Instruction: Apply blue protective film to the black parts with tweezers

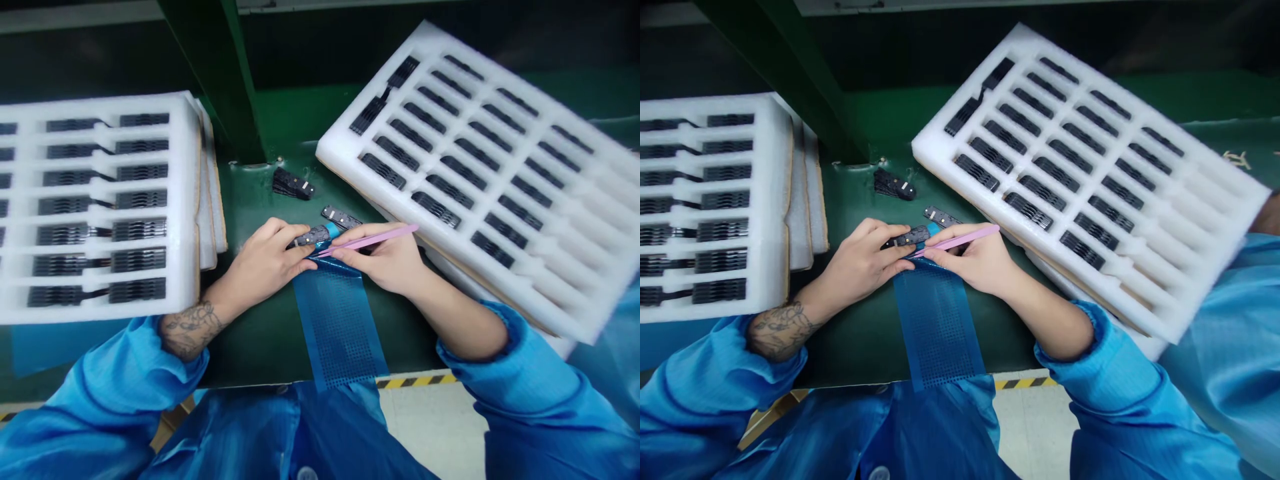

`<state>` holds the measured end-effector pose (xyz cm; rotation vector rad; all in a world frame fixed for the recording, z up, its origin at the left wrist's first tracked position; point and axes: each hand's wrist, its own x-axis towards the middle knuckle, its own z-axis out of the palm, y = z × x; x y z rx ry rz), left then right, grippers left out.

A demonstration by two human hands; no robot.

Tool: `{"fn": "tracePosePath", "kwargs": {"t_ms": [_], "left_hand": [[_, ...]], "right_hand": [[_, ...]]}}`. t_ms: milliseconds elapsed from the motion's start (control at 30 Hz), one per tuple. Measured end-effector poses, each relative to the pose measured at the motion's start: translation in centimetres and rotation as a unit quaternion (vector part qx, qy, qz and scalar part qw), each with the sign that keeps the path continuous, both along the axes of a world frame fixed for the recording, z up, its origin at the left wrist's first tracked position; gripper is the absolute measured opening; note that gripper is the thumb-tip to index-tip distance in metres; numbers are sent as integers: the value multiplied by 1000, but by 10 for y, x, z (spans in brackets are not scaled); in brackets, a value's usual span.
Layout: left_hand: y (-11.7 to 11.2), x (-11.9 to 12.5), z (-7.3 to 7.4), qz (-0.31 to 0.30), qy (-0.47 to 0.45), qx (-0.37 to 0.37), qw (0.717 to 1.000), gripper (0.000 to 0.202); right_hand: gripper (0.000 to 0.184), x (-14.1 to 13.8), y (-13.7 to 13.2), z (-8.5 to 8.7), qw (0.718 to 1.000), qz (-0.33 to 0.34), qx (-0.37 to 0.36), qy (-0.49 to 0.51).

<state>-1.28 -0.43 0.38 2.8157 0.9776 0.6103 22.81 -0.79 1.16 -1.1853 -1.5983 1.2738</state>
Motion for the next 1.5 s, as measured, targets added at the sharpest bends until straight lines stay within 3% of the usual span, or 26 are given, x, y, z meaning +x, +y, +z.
{"fn": "tracePosePath", "kwargs": {"t_ms": [367,567,867,1500], "left_hand": [[-1,-2,-1,15,-10,-36,999,35],[-3,-4,1,-9,-9,-70,997,42],[-4,6,0,36,3,-70,997,22],[-2,14,4,76,-50,-105,990,14]], "right_hand": [[21,3,2,-1,1000,8,4,1],[23,4,3,0,1000,8,-13,-8],[14,10,9,4,1000,23,-11,-12],[12,12,15,4,999,39,-13,5]]}}
